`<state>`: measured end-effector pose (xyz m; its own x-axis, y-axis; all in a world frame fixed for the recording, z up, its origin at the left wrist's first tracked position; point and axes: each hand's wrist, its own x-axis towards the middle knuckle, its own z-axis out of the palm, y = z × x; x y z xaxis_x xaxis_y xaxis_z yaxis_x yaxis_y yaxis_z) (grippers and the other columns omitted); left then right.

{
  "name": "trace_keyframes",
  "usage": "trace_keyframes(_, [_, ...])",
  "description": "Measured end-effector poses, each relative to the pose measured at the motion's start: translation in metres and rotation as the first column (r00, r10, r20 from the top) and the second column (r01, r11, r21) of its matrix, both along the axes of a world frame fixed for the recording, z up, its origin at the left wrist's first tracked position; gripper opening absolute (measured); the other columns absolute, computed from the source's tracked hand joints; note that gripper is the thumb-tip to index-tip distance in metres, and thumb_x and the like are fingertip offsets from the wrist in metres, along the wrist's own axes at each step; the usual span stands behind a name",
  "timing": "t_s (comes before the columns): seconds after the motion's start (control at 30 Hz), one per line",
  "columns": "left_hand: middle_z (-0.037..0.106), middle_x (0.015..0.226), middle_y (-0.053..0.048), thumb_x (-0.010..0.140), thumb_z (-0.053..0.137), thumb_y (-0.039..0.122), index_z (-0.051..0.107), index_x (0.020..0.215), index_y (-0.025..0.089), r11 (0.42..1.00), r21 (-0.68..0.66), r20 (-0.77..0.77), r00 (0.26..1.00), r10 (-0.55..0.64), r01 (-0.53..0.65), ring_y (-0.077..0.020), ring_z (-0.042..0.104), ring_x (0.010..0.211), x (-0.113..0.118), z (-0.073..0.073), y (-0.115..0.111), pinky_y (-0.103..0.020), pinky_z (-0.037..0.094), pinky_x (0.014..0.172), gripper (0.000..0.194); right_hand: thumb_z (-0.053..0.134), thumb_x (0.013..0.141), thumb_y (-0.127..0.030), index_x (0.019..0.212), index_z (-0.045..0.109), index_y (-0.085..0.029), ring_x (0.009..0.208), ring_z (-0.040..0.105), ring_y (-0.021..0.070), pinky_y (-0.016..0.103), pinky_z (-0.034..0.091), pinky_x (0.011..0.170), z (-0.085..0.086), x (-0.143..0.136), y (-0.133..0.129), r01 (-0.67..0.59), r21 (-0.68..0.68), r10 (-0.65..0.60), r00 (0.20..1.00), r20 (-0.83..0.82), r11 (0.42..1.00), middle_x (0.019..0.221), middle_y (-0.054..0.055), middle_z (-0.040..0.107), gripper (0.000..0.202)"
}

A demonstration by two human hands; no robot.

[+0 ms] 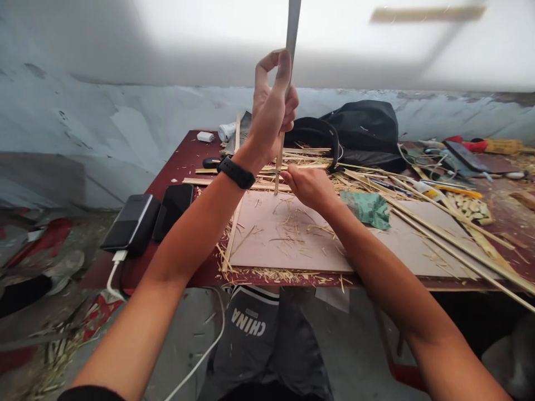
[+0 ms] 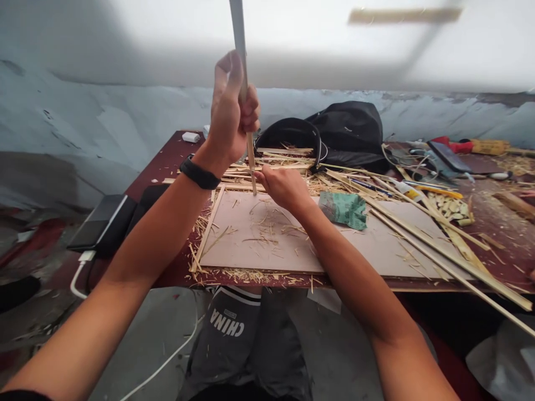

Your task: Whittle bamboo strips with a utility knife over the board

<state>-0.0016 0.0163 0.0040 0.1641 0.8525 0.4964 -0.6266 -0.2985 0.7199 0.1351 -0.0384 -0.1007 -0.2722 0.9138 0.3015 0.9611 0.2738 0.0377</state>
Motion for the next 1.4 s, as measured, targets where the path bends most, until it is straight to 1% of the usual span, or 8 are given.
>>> trace_keyframes(0.23, [0.034,0.060,0.004,0.096,0.072,0.062,0.057,0.094,0.040,0.989,-0.088,-0.048,0.992,0.116,-0.120,-0.0172,0.026,0.046,0.000,0.002,0.012,-0.033,0.010,0.047,0.026,0.017,0.115,-0.059,0.114,0.071,-0.018,0.065,0.056,0.0206,0.037,0.019,0.064,-0.012,0.010,0.001,0.002,-0.014,-0.001,0.997,0.078,1.000,0.089,0.014,0.078,0.067])
trace_keyframes(0.43, [0.024,0.067,0.006,0.109,0.062,0.049,0.052,0.101,0.033,0.997,-0.047,-0.020,0.998,0.063,-0.064,-0.0131,0.017,0.048,-0.001,0.004,-0.001,-0.030,0.006,0.048,0.020,0.016,0.115,-0.058,0.109,0.069,-0.017,0.066,0.056,0.0200,0.036,0.022,0.064,-0.011,0.011,0.001,-0.013,0.065,0.016,0.998,-0.059,0.998,0.086,0.013,0.076,0.067])
trace_keyframes(0.67, [0.027,0.066,0.007,0.099,0.072,0.060,0.052,0.103,0.033,0.996,-0.025,-0.014,0.996,0.084,-0.085,-0.0131,0.014,0.052,0.001,0.003,-0.005,-0.031,0.005,0.051,0.034,0.022,0.116,-0.054,0.111,0.069,-0.017,0.067,0.054,0.0205,0.037,0.022,0.065,-0.012,0.009,0.003,-0.058,0.010,0.059,0.995,-0.077,0.998,0.084,0.012,0.073,0.060])
trace_keyframes(0.77, [0.031,0.061,0.005,0.086,0.077,0.077,0.056,0.101,0.041,0.990,-0.065,-0.042,0.991,0.126,-0.129,-0.0154,0.025,0.049,0.000,0.002,0.001,-0.030,0.008,0.050,0.044,0.024,0.116,-0.053,0.111,0.069,-0.017,0.068,0.054,0.0203,0.037,0.022,0.066,-0.012,0.009,0.003,-0.064,-0.002,0.063,0.996,-0.067,0.998,0.086,0.012,0.074,0.058])
trace_keyframes(0.9, [0.036,0.057,0.005,0.076,0.080,0.082,0.062,0.117,0.051,0.983,-0.104,-0.069,0.987,0.143,-0.150,-0.0197,0.042,0.048,0.000,-0.001,0.007,-0.032,0.017,0.047,0.054,0.025,0.117,-0.052,0.113,0.070,-0.018,0.070,0.057,0.0203,0.038,0.023,0.067,-0.007,0.010,0.002,-0.090,-0.018,0.089,0.994,-0.064,0.996,0.088,0.012,0.076,0.056])
trace_keyframes(1.07, [0.037,0.057,0.006,0.081,0.081,0.076,0.059,0.103,0.042,0.984,-0.088,-0.064,0.987,0.150,-0.156,-0.0173,0.040,0.048,0.000,-0.001,0.006,-0.033,0.014,0.050,0.046,0.026,0.115,-0.057,0.115,0.072,-0.020,0.071,0.061,0.0219,0.037,0.028,0.067,-0.009,0.011,-0.002,-0.097,-0.067,0.097,0.995,-0.005,0.993,0.089,0.013,0.078,0.059])
trace_keyframes(1.27, [0.033,0.048,0.007,0.085,0.064,0.087,0.057,0.131,0.054,0.973,-0.173,-0.118,0.984,0.132,-0.151,-0.0221,0.045,0.046,-0.002,0.003,0.007,-0.033,0.015,0.046,0.057,0.031,0.113,-0.063,0.111,0.075,-0.024,0.066,0.061,0.0215,0.036,0.027,0.065,-0.017,0.011,-0.004,-0.107,-0.149,0.123,0.987,0.100,0.983,0.086,0.013,0.078,0.060])
trace_keyframes(1.4, [0.035,0.050,0.006,0.083,0.074,0.081,0.059,0.124,0.052,0.973,-0.151,-0.112,0.981,0.159,-0.175,-0.0230,0.047,0.049,-0.002,0.001,0.008,-0.034,0.018,0.047,0.053,0.023,0.115,-0.059,0.118,0.072,-0.020,0.068,0.060,0.0211,0.036,0.024,0.065,-0.005,0.010,-0.005,-0.049,-0.063,0.052,0.998,0.043,0.997,0.089,0.013,0.078,0.063])
